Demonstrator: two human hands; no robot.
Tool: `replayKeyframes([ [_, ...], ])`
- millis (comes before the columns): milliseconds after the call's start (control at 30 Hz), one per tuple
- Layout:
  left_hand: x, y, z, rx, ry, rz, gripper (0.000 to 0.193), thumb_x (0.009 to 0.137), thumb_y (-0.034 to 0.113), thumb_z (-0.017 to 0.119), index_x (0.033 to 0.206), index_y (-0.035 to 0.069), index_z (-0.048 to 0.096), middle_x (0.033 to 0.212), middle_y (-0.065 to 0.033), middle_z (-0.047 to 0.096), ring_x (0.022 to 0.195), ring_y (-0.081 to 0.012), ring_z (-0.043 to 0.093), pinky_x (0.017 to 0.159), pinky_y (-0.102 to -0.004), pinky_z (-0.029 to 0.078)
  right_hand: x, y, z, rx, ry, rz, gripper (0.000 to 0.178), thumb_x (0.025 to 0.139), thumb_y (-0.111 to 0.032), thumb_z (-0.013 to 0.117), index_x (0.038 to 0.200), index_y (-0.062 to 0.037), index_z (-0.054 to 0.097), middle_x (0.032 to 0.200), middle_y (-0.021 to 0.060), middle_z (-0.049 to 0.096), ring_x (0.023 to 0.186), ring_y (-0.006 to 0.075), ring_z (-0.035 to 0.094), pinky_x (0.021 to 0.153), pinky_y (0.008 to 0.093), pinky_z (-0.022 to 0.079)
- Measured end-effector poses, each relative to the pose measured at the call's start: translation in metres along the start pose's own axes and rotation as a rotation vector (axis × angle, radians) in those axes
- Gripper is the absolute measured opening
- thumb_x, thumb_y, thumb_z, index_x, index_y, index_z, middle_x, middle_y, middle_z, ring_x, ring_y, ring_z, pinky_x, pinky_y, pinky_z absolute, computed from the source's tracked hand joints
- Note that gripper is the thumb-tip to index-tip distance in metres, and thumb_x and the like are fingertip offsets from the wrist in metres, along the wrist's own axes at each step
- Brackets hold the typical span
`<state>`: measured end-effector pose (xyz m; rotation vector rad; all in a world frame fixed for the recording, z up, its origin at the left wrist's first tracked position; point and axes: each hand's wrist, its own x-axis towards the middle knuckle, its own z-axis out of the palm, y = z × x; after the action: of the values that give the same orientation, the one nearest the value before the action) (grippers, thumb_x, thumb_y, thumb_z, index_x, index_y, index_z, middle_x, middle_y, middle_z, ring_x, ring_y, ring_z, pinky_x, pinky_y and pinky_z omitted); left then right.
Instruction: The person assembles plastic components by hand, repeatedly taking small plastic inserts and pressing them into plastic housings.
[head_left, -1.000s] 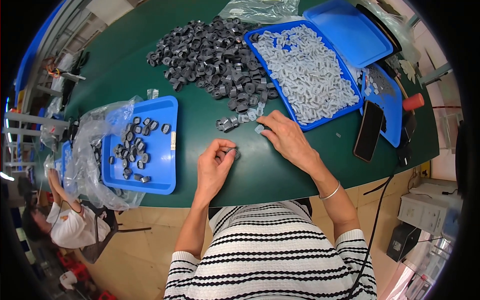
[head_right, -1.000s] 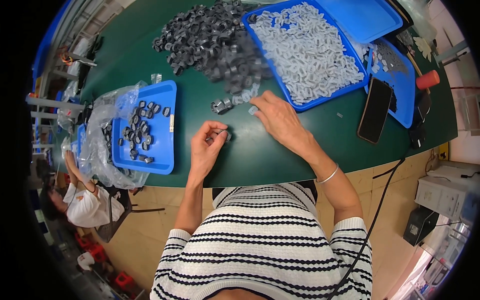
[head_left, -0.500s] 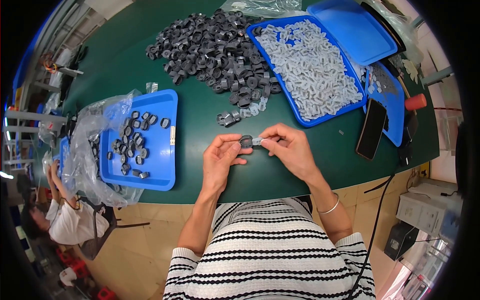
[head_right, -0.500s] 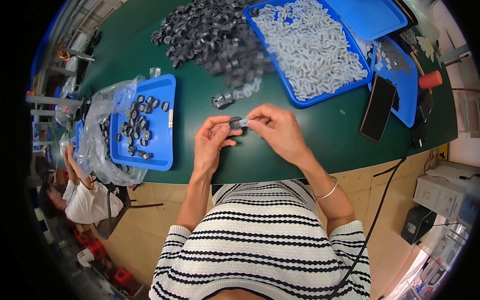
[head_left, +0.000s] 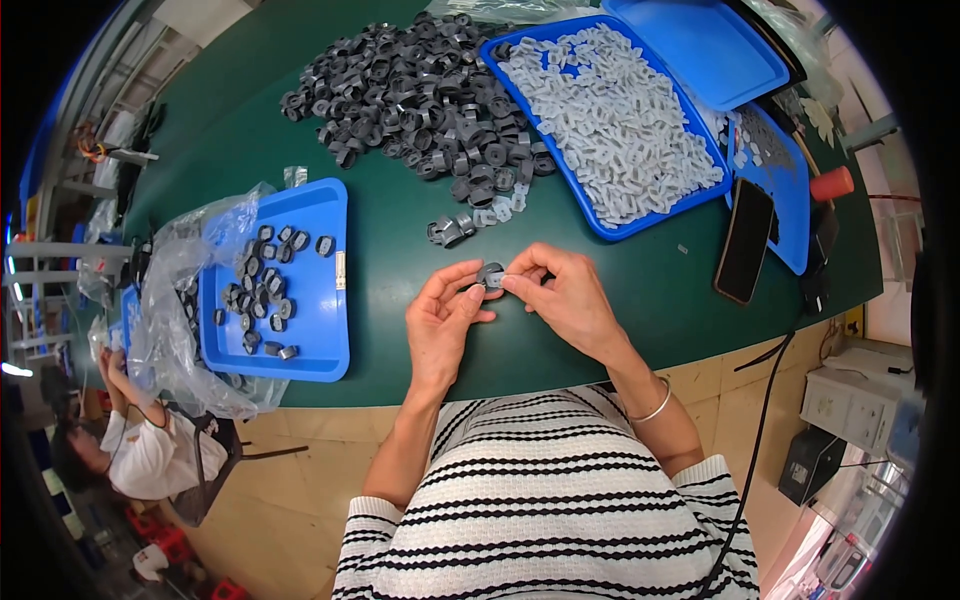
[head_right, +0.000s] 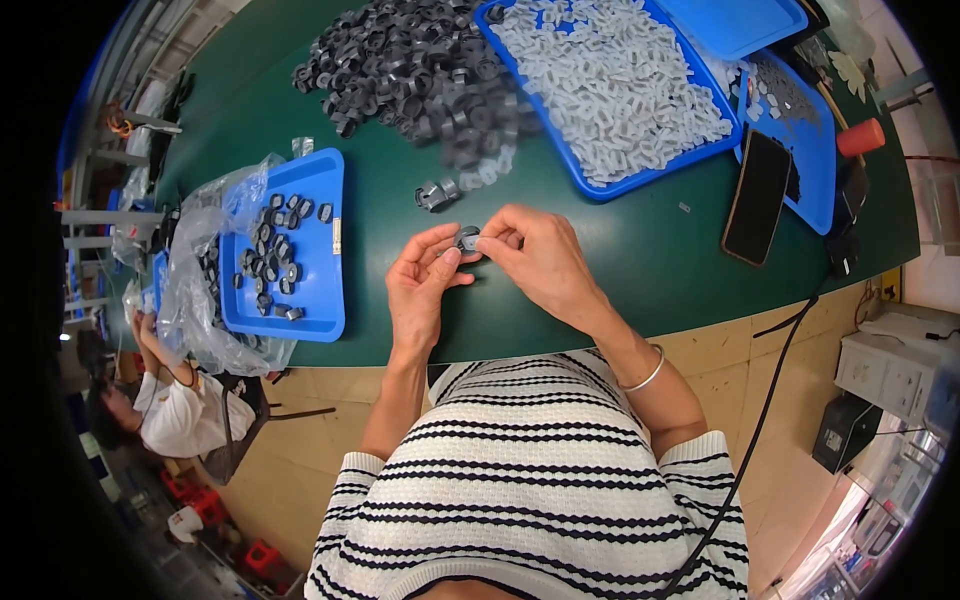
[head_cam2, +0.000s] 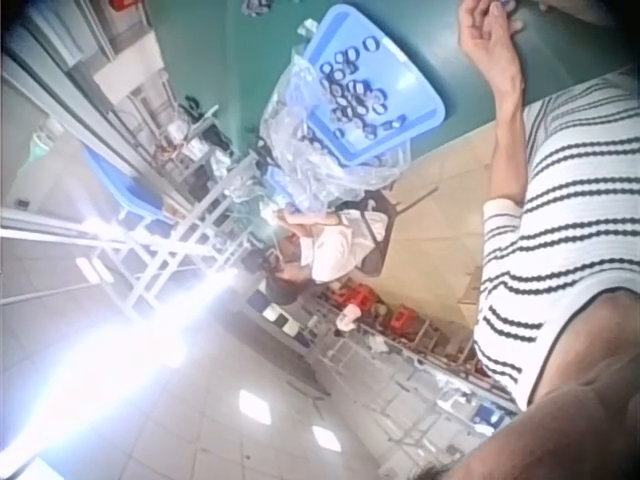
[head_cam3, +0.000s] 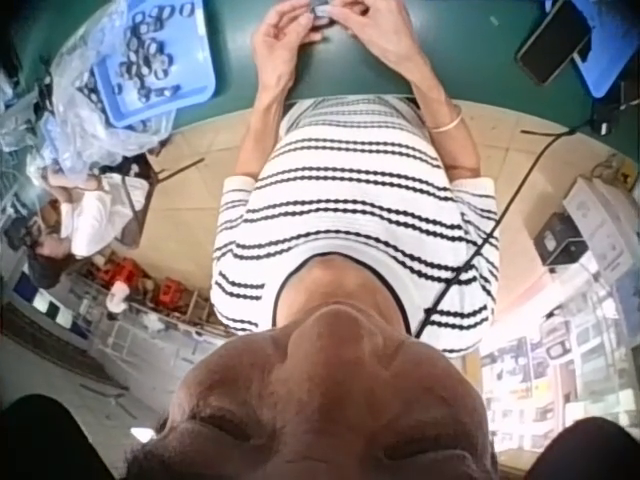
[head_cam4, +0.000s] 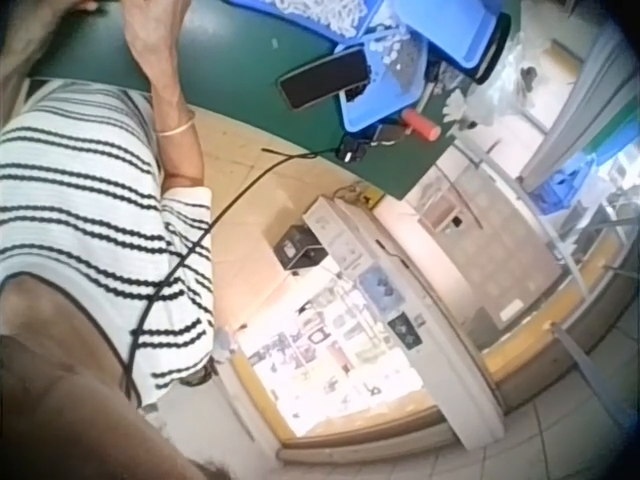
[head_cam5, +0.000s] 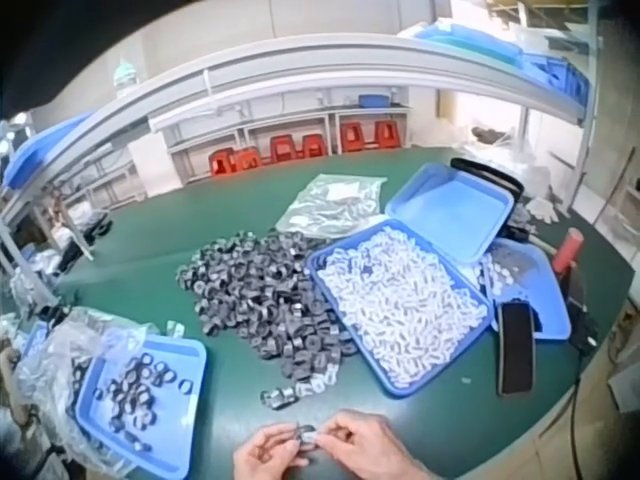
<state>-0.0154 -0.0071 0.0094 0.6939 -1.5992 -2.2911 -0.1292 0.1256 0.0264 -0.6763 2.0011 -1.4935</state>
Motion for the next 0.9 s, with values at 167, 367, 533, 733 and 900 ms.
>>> replayKeyframes([
  [167,-0.003,-0.005,0.0,0.071,-0.019,0.107,0.029,0.093,0.003,0.06,0.12,-0.006,0.055,0.111,-0.0152,0.064,0.093,-0.0194,0.068,0.075,-0.0248,0.057,0.001,0.001,0.0,-0.029,-0.005,-0.019,0.012,0.085,-0.009,0.068,0.085,0.0023,0.066,0.073,0.002,0.064,0.059,0.0055,0.054,0.052,0.0225,0.047],
  [367,-0.004,-0.005,0.001,0.048,-0.011,0.108,0.028,0.092,0.003,0.061,0.119,-0.007,0.056,0.107,-0.0143,0.065,0.094,-0.019,0.067,0.079,-0.0269,0.055,0.004,-0.007,0.0,-0.018,-0.029,-0.001,0.013,0.084,-0.01,0.07,0.082,0.0021,0.065,0.069,0.0008,0.062,0.059,0.005,0.052,0.052,0.0227,0.044],
  [533,-0.001,0.0,-0.001,-0.069,-0.007,-0.035,0.031,0.091,0.003,0.063,0.119,-0.006,0.056,0.106,-0.0147,0.066,0.092,-0.0192,0.067,0.079,-0.0262,0.055,0.008,-0.007,0.0,0.023,-0.055,0.002,0.013,0.082,-0.011,0.071,0.079,0.0005,0.065,0.064,0.0002,0.062,0.059,0.0041,0.049,0.051,0.0229,0.039],
  [733,-0.003,-0.004,-0.002,-0.125,0.009,-0.059,0.032,0.09,0.002,0.063,0.12,-0.006,0.055,0.107,-0.0148,0.066,0.091,-0.0191,0.067,0.081,-0.0259,0.054,0.009,-0.013,0.0,-0.045,-0.095,0.011,0.012,0.083,-0.01,0.07,0.084,-0.0004,0.064,0.064,-0.0023,0.059,0.057,0.0038,0.047,0.051,0.0219,0.039],
  [900,-0.004,-0.007,0.0,-0.103,0.001,0.005,0.033,0.09,0.001,0.063,0.121,-0.006,0.054,0.109,-0.0153,0.065,0.093,-0.0179,0.066,0.083,-0.0262,0.053,0.013,0.003,0.003,0.148,-0.113,0.029,0.014,0.083,-0.01,0.069,0.092,0.0,0.063,0.073,0.0009,0.062,0.064,0.0051,0.053,0.052,0.0221,0.042],
])
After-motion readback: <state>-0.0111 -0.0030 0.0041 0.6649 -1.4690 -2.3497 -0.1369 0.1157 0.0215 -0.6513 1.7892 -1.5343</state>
